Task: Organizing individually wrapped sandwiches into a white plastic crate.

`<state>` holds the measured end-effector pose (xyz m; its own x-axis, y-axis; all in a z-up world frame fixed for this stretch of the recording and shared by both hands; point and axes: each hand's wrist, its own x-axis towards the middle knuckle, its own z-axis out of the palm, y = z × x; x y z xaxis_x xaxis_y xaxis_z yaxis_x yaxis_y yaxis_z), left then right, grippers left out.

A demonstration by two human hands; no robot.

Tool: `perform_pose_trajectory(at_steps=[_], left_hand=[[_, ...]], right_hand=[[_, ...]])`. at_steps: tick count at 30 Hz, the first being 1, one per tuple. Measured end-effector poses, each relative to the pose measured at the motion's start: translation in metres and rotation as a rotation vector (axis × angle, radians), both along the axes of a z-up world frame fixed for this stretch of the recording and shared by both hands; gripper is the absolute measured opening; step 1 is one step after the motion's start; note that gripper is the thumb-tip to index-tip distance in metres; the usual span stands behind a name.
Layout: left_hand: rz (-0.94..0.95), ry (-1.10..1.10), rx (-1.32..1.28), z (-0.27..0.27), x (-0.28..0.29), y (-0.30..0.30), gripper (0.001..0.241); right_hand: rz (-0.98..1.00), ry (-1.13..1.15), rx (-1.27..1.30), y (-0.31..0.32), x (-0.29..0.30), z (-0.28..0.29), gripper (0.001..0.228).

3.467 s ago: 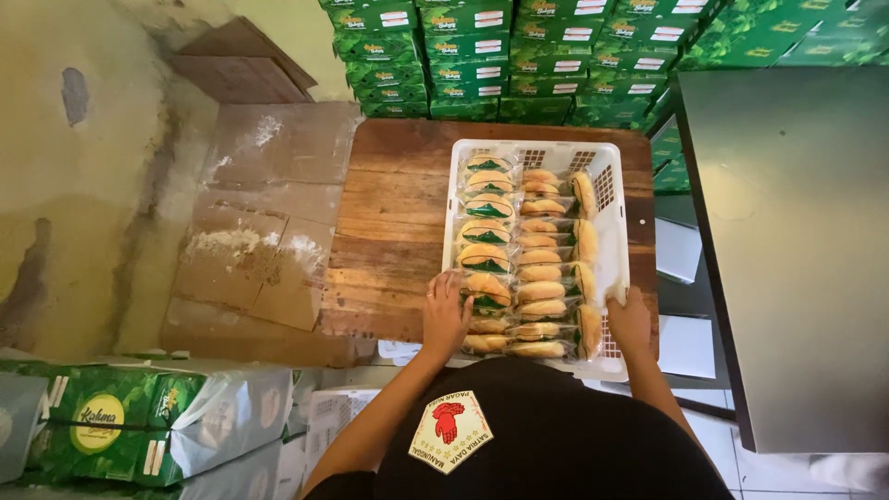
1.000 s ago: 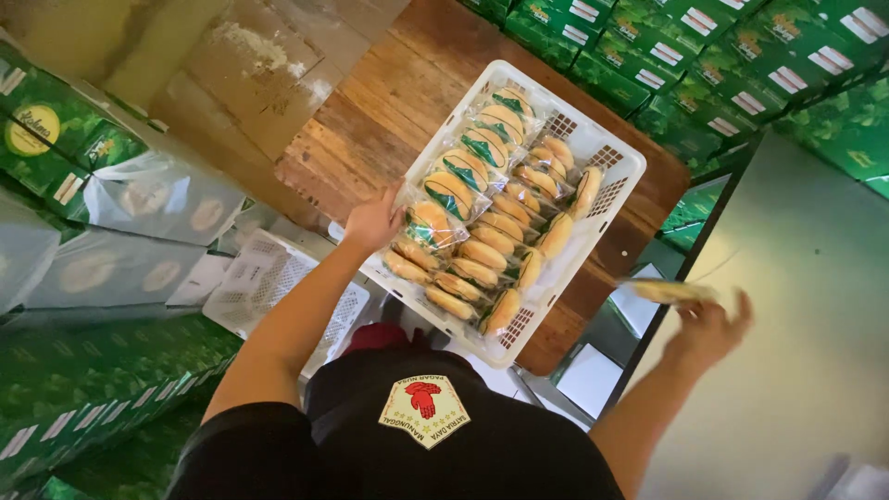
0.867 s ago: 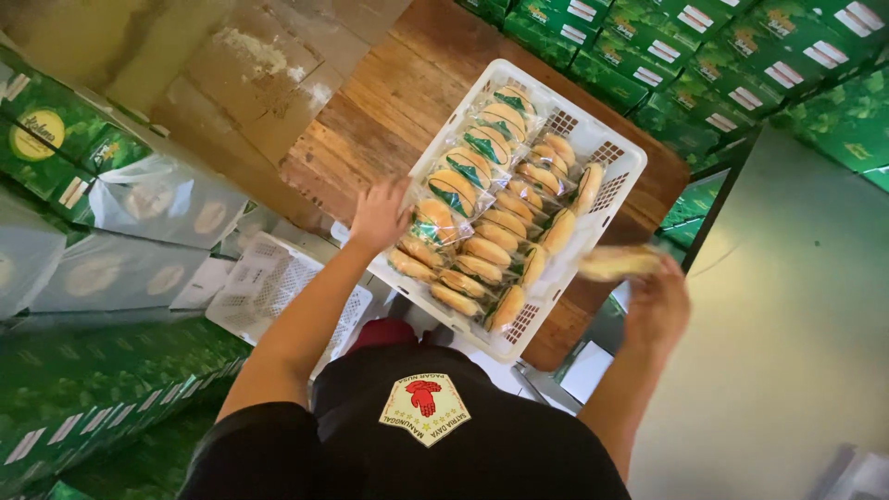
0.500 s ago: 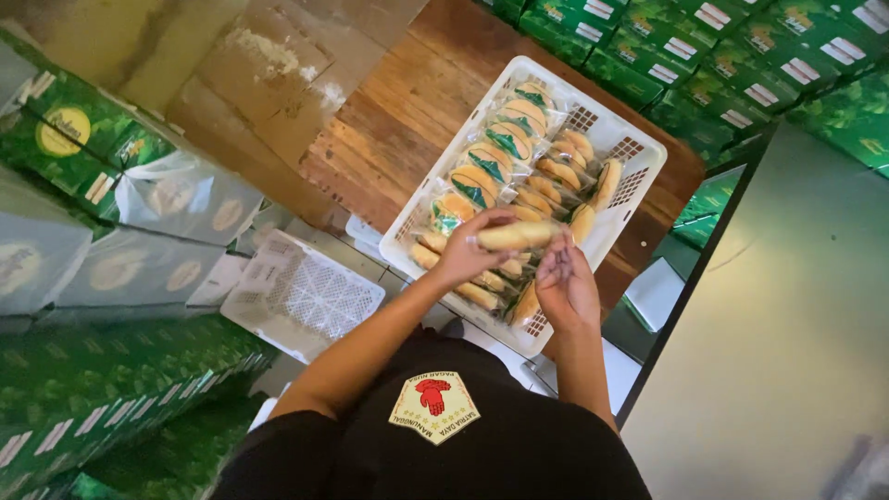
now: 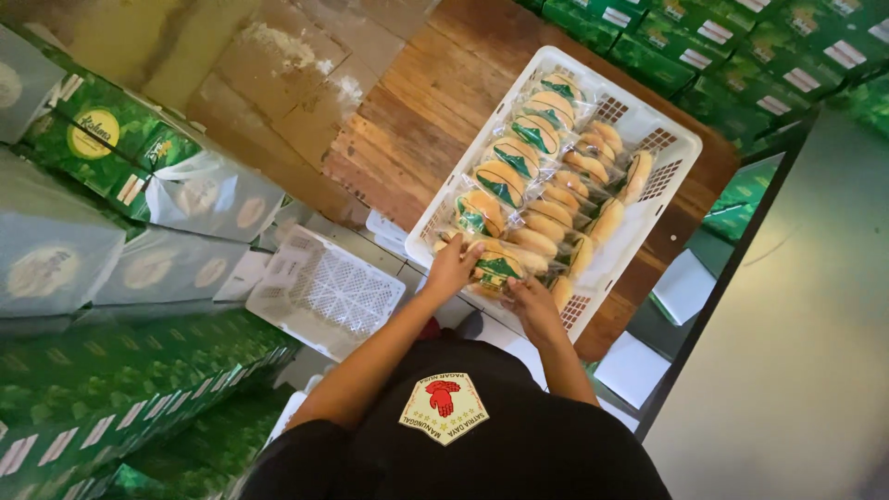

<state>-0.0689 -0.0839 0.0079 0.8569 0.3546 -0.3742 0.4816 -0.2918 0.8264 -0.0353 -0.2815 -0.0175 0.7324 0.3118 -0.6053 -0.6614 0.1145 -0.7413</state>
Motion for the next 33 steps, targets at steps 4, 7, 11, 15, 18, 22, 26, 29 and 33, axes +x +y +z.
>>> perform_pose_trajectory(at_steps=[4,7,11,15,18,22,26,29,33], left_hand=[[-0.087,-0.003,0.044,0.024,0.006,0.010,0.063],[-0.111,-0.159,0.053,0.049,0.015,0.022,0.056],[-0.082,-0.464,0.231,0.038,0.028,0.049,0.035],[-0.120,-0.325,0.553,0.006,0.038,0.084,0.049],[-0.244,-0.189,0.581,-0.013,0.037,0.102,0.055],[-0.294,-0.198,0.633,-0.041,0.032,0.105,0.074],[-0.389,-0.151,0.671,-0.037,0.029,0.108,0.082],[-0.435,-0.176,0.718,-0.013,0.031,0.110,0.080],[-0.449,-0.274,0.717,0.001,0.041,0.113,0.078]], right_hand=[[0.005,-0.016,-0.038,0.005,0.004,-0.014,0.045],[0.078,-0.132,-0.068,0.027,0.013,0.017,0.069],[0.088,-0.374,-0.156,0.056,0.024,-0.014,0.077],[0.236,-0.471,-0.562,0.088,0.028,0.000,0.096],[0.311,-0.669,-0.663,0.099,0.029,0.018,0.083],[0.407,-0.519,-0.809,0.099,0.029,0.000,0.085],[0.501,-0.496,-0.898,0.097,0.029,0.005,0.081],[0.479,-0.493,-0.948,0.099,0.035,-0.015,0.076],[0.370,-0.441,-0.910,0.113,0.037,0.013,0.079]])
